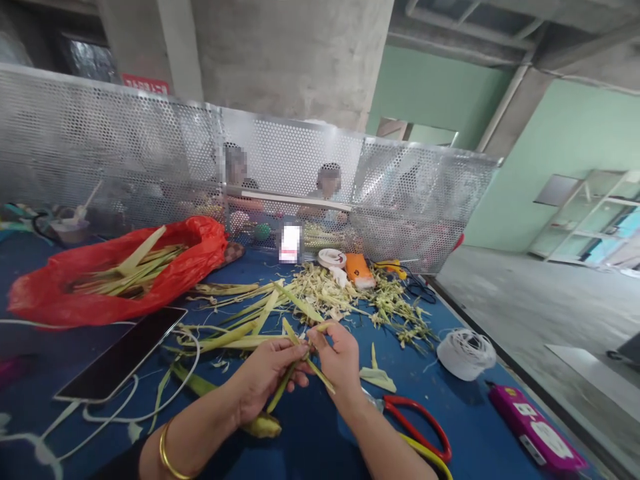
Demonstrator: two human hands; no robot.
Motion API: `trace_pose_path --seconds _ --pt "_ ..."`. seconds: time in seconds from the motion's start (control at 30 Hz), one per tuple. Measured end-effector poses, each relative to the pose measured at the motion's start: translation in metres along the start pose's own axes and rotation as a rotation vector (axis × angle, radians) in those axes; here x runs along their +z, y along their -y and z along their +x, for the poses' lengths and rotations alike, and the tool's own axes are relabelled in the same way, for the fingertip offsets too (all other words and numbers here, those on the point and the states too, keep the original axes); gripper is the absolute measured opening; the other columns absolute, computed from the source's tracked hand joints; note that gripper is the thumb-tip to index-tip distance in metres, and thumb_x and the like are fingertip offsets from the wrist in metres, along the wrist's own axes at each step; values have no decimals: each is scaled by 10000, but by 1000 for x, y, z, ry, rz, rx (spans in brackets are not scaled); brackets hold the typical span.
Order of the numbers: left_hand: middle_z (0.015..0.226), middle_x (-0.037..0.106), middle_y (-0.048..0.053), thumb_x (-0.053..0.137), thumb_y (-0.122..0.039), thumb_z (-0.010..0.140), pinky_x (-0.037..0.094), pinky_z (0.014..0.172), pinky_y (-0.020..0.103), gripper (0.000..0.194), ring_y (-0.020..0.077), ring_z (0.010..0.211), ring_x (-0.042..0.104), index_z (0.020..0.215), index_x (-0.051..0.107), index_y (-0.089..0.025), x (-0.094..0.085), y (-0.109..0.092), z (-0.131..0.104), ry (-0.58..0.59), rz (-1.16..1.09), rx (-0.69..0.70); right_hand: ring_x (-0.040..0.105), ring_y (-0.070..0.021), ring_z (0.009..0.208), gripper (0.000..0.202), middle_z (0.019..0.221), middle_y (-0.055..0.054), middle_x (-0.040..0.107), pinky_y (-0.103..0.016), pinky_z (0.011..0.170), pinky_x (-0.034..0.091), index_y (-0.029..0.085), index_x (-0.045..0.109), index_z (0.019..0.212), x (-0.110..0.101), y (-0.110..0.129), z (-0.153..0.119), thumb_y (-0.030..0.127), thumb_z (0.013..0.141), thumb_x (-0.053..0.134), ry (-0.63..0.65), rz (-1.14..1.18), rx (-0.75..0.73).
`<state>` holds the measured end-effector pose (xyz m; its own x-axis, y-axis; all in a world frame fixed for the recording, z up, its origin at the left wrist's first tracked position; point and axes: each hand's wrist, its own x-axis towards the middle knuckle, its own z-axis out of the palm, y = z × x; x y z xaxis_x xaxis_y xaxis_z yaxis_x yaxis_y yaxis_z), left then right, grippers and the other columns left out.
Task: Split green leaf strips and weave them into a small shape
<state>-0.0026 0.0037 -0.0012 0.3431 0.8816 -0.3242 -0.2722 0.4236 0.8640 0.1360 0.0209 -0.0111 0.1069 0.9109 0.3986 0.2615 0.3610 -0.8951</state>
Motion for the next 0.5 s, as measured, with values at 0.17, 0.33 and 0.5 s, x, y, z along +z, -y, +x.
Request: trace_pose_path --seconds 0.17,0.33,0.5 --pt "715 736 80 705 -473 708 451 570 222 383 165 632 687 889 661 -139 -1 -6 -2 -40 -64 61 600 -195 733 300 763 -46 684 -287 702 464 172 694 816 -6 -3 5 437 804 554 -10 6 42" --pt "874 747 70 703 -243 719 458 829 256 371 176 890 678 1075 639 -160 -6 -15 0 -85 -228 233 544 -179 620 319 608 -25 613 -277 625 432 167 628 626 -3 -1 3 458 755 610 142 34 153" --pt "869 736 73 721 -224 688 471 784 269 390 176 809 673 1060 629 -153 -6 -9 4 -67 -244 295 575 -196 722 289 719 -48 658 -283 699 437 159 681 692 13 11 -14 426 778 612 384 110 85"
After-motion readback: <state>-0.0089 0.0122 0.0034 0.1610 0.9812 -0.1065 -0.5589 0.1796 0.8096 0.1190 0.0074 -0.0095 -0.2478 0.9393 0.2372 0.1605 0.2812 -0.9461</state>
